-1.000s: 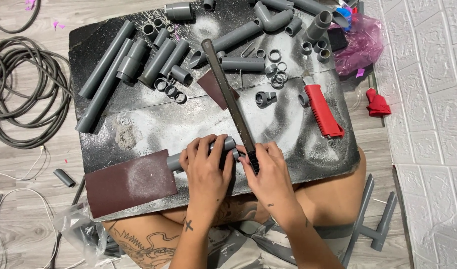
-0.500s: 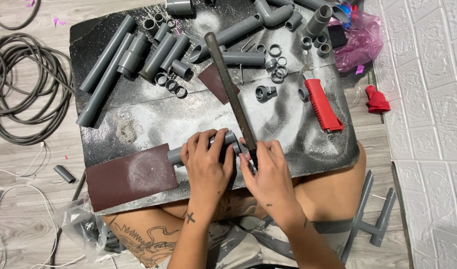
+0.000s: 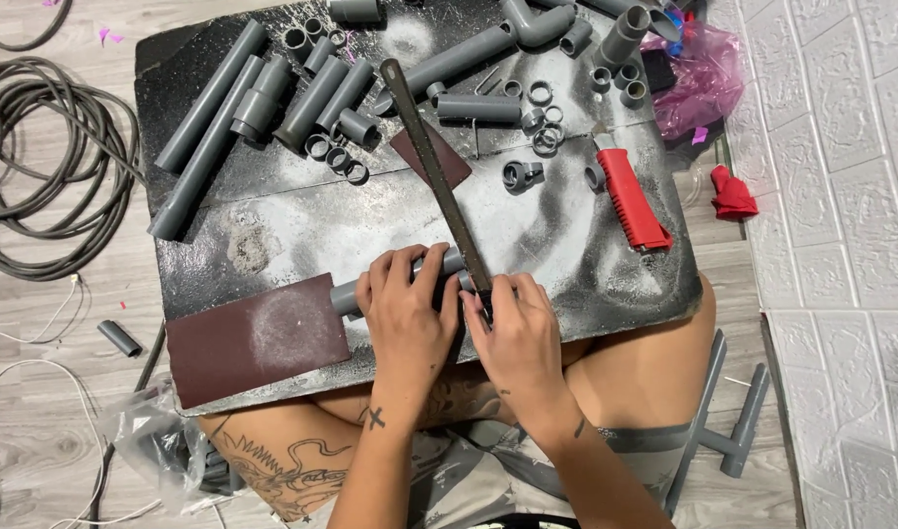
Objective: A person uses a hacksaw blade to cut through a PVC pipe while working on the floor.
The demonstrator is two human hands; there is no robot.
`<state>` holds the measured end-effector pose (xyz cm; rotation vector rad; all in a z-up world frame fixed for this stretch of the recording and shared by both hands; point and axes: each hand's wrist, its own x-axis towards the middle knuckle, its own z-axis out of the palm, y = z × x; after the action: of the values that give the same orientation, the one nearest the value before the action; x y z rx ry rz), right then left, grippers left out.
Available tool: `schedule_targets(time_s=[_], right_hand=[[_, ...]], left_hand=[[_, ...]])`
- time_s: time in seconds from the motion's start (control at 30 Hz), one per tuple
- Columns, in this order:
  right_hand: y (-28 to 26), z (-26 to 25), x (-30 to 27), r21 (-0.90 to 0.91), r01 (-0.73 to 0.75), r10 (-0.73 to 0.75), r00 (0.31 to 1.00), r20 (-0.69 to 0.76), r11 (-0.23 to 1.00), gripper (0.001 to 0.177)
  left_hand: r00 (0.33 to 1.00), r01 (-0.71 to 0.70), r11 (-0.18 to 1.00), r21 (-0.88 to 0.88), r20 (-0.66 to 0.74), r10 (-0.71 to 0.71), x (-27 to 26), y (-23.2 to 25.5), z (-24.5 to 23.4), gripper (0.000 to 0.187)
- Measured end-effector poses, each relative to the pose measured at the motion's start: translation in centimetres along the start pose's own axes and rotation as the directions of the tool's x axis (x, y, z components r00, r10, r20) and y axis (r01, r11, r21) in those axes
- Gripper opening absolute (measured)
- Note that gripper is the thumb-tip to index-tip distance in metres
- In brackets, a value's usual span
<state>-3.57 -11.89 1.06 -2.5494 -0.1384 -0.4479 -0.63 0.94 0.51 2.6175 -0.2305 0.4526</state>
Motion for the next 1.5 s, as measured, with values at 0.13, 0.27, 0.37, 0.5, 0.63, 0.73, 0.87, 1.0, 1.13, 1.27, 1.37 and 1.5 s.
schedule_targets(time_s=[0.13,0.27,0.37,0.5,0.63,0.73,0.87,1.0,1.13,1.27,1.37,1.5], right_hand=[[-0.3,-0.2,0.2,0.016,0.005,-0.005,1.000,-0.010,1.000,0.028],[-0.4,-0.2,0.2,0.014,0.016,-0.016,1.000,-0.014,1.000,0.028],[-0.5,-0.4,0.4,0.029,0.015,-0.014,1.000,-0.019,0.999,0.028],[-0.7,-0.5,0.5,0.028,0.005,-0.005,1.000,-0.015,1.000,0.028],[-0.8,-0.8,0.7,0.026,-0.004,0.005,1.000,-0.003,1.000,0.026],[-1.1,-1.5,0.8,-0.002,-0.001,0.001,1.000,0.017,1.000,0.025],[-1.4,-2.9,0.1,-0.037,-0.115,0.120,0.972,0.203,0.993,0.022],[-2.1,-4.1,-1.2,-0.161,-0.269,0.313,0.826,0.469,0.950,0.015],[-2.7,-3.1,-2.7,-0.236,-0.250,0.337,0.801,0.495,0.939,0.014],[-3.2,-2.3,-3.7,-0.248,-0.216,0.312,0.825,0.470,0.944,0.014],[-3.3,-2.1,-4.0,-0.283,-0.202,0.317,0.832,0.456,0.938,0.016],[-3.2,-1.9,-4.3,-0.324,-0.234,0.375,0.786,0.492,0.916,0.016]], left_hand=[[1.000,-0.006,1.000,0.009,0.009,0.006,0.0,-0.2,0.2,0.035],[1.000,-0.005,1.000,0.013,0.015,0.005,0.0,0.0,0.0,0.034],[1.000,-0.002,1.000,0.015,0.022,0.001,0.0,0.0,0.0,0.034],[0.999,0.000,1.000,0.015,0.032,-0.001,0.1,-0.2,0.1,0.036],[0.999,0.007,1.000,0.027,0.035,-0.008,0.1,0.0,0.0,0.035],[0.999,0.011,1.000,0.024,0.032,-0.012,0.0,-0.1,0.2,0.034],[0.999,0.025,1.000,0.005,0.024,-0.026,0.1,-0.1,0.1,0.033],[0.997,0.068,0.996,-0.060,0.050,-0.065,0.7,1.1,-1.1,0.039],[0.997,0.068,0.995,-0.072,0.051,-0.065,0.6,1.1,-1.1,0.039],[0.997,0.060,0.996,-0.059,0.047,-0.057,0.4,0.7,-0.7,0.037],[0.997,0.065,0.996,-0.060,0.056,-0.061,0.3,0.7,-0.6,0.037],[0.997,0.061,0.995,-0.073,0.048,-0.058,0.5,0.9,-1.0,0.036]])
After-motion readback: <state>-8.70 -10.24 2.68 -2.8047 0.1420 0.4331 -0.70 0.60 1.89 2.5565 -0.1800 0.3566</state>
